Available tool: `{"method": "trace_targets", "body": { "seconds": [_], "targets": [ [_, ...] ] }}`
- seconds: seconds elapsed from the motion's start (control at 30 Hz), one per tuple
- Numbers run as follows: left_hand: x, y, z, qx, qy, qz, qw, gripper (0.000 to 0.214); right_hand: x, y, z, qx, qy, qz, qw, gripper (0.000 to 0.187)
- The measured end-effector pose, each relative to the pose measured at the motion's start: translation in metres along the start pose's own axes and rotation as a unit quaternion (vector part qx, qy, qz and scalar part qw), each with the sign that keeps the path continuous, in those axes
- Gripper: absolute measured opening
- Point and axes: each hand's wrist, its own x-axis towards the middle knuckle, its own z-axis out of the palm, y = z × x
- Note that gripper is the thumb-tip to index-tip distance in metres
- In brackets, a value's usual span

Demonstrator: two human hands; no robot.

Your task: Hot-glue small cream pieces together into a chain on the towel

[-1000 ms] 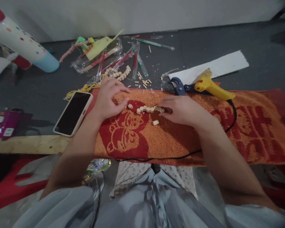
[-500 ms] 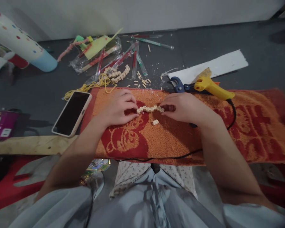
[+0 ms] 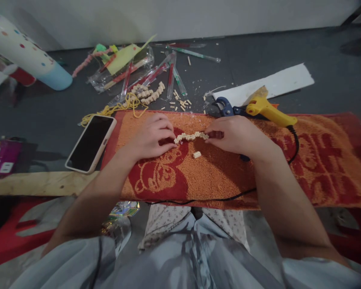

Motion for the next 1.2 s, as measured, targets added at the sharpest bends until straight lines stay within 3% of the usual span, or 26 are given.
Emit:
{"method": "trace_targets", "body": {
  "seconds": [1.0,1.2],
  "targets": [
    [0.0002,-0.0002,0.0004,-0.003,0.003,-0.004,1.0,0.017,0.0007,0.0019,0.0013,-0.011,-0.011,-0.003,1.0,0.008],
    [-0.0003,-0.0005,0.0009,-0.007,0.021,-0.018,1.0,0.02,0.0008,0.0049,0.0034,0.018,0.021,-0.017,0.999,0.011]
  ]
}}
